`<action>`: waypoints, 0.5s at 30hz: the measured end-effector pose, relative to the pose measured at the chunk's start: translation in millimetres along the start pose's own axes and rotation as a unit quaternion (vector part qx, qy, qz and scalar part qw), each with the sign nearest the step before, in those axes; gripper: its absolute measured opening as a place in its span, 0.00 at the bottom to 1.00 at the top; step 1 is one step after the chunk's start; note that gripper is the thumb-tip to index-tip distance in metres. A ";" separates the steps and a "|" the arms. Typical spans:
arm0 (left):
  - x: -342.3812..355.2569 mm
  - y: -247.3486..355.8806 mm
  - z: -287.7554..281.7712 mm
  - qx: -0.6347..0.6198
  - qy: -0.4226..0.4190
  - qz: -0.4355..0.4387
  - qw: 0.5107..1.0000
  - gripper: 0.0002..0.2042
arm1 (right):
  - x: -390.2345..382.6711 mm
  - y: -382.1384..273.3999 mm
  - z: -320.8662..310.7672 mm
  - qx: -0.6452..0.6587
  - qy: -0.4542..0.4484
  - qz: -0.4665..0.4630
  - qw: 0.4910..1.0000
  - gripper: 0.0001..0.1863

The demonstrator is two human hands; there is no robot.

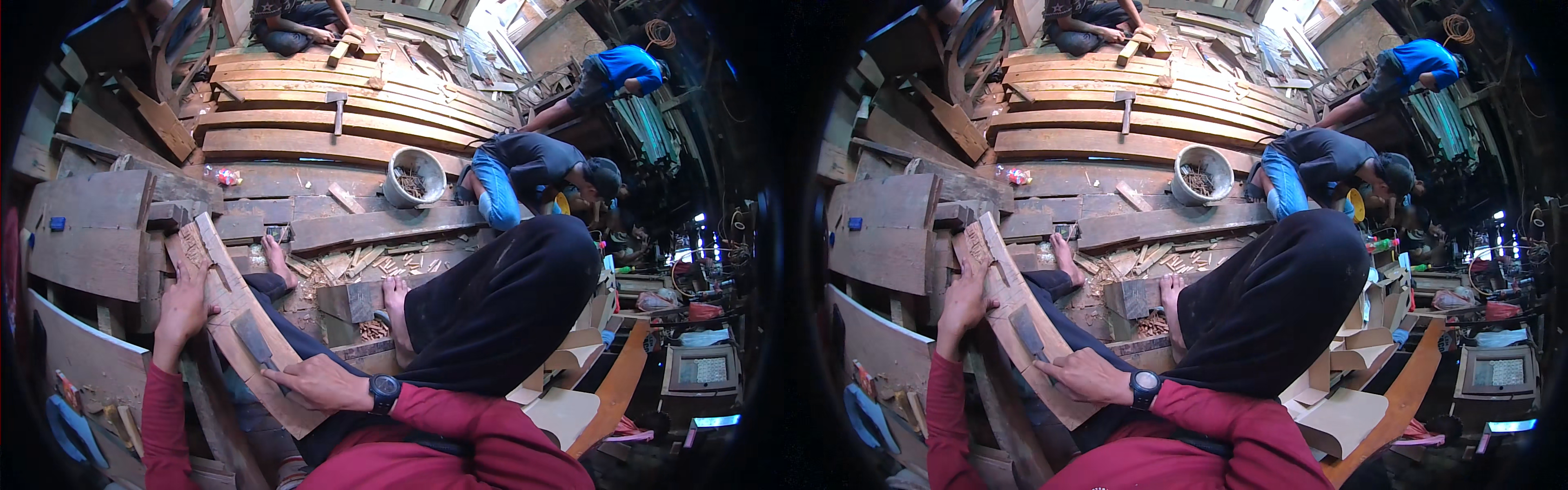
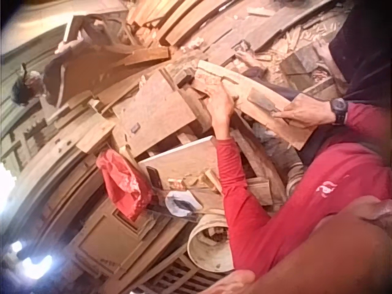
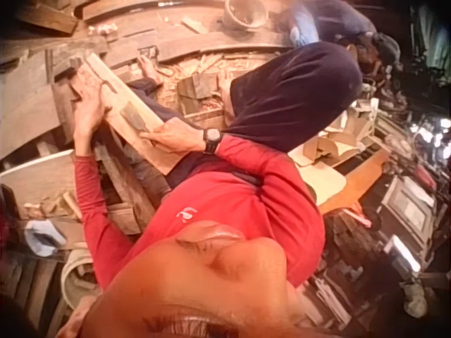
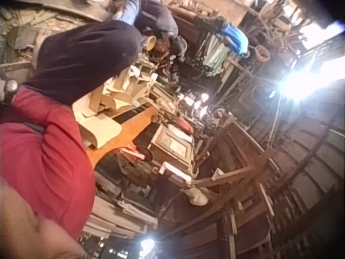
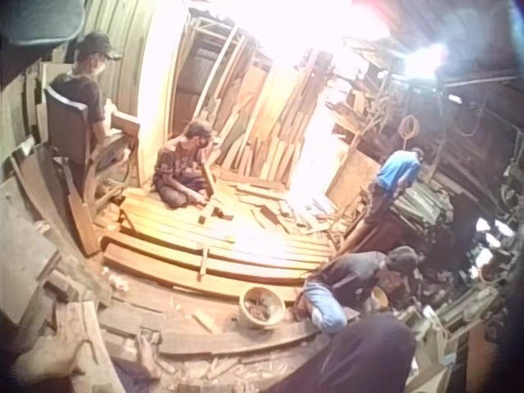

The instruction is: Carving a design into a piece of wood using a chisel and a hammer.

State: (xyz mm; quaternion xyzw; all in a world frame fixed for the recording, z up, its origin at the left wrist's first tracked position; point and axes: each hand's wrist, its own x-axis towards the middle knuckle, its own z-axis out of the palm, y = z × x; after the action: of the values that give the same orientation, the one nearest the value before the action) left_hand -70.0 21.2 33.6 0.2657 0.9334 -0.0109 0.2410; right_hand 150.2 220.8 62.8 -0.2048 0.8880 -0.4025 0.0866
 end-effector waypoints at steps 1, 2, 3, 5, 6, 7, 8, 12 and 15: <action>-1.2 -1.5 1.6 0.001 -0.002 -0.004 1.000 0.48 | 1.2 0.4 -1.6 -0.027 -0.040 0.024 0.999 0.28; -0.2 -1.8 1.5 0.001 -0.002 -0.005 1.000 0.48 | 2.1 -1.7 -1.5 -0.026 -0.040 0.024 0.999 0.28; 2.2 -0.9 0.1 0.000 -0.003 -0.002 1.000 0.48 | 2.9 -5.1 -0.8 0.002 0.005 0.001 1.000 0.27; -2.1 -2.4 -0.1 0.000 -0.016 -0.009 1.000 0.48 | 2.5 -10.2 -1.0 0.043 0.045 -0.023 0.998 0.27; -1.7 -4.0 2.3 0.000 0.001 -0.002 1.000 0.48 | 3.6 -5.2 -3.4 0.036 0.029 -0.020 0.999 0.26; -4.9 -9.3 1.8 0.005 0.017 0.003 1.000 0.48 | 4.6 -2.8 -0.6 0.034 0.014 -0.020 0.999 0.25; -0.2 -5.0 1.8 0.002 0.020 0.010 1.000 0.48 | 2.1 2.3 0.6 0.008 0.001 -0.012 1.000 0.24; 0.4 2.8 -5.5 0.001 0.002 0.008 1.000 0.48 | 3.5 -10.2 -7.0 0.056 0.061 -0.012 0.996 0.23; 0.3 1.9 -5.0 0.008 0.009 0.011 1.000 0.47 | 0.4 2.9 2.0 0.032 0.007 0.008 0.999 0.22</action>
State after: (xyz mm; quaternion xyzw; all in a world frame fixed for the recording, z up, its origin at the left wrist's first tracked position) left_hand -71.5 23.7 38.1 0.2778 0.9325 -0.0137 0.2303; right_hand 149.5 221.0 59.3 -0.1922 0.8768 -0.4313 0.0903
